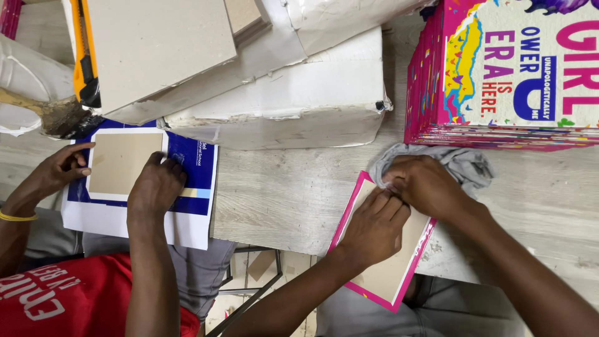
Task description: The person applies glue to a book cover using a brush and then presses it onto a book block. They smooth the cover and stack the finished book onto a pile of similar books.
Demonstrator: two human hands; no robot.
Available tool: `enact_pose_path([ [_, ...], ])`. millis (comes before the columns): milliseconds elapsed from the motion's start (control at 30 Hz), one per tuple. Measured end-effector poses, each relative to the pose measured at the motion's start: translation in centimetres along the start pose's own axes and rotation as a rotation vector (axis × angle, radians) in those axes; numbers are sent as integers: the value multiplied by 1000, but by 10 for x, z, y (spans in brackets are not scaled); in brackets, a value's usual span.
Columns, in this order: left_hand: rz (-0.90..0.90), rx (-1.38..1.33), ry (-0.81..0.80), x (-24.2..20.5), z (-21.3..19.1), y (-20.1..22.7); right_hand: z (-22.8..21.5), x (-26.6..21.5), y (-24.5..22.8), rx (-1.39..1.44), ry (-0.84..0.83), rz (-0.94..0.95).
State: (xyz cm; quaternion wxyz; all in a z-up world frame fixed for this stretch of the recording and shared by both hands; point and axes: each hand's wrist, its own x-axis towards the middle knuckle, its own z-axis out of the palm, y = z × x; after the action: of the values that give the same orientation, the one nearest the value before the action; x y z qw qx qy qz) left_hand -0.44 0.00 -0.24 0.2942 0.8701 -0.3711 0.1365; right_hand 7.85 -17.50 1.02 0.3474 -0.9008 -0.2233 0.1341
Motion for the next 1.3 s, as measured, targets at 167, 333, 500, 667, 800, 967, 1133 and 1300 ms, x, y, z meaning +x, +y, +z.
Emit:
enact_pose_path([
  [167, -22, 46, 33, -2, 6, -3, -51, -50, 2, -282, -290, 409],
  [333, -24, 6, 87, -17, 28, -6, -32, 7, -7, -239, -386, 272],
  [500, -111, 266, 250, -25, 39, -6, -13, 38, -27, -171, -347, 357],
  [667, -73, 197, 216, -15, 11, 1, -39, -28, -12, -226, -420, 539],
  [800, -50, 133, 183, -11, 7, -1, -18, -7, 6, -299, -349, 409],
  [967, -48, 134, 207, -16, 6, 0, 12, 29, -20, -112, -130, 249],
  [1133, -51, 125, 220, -14, 6, 4, -9, -62, 6, -116, 36, 125],
  [1300, -58, 112, 245, -16, 18, -6, -32, -133, 14, -310, 57, 659],
])
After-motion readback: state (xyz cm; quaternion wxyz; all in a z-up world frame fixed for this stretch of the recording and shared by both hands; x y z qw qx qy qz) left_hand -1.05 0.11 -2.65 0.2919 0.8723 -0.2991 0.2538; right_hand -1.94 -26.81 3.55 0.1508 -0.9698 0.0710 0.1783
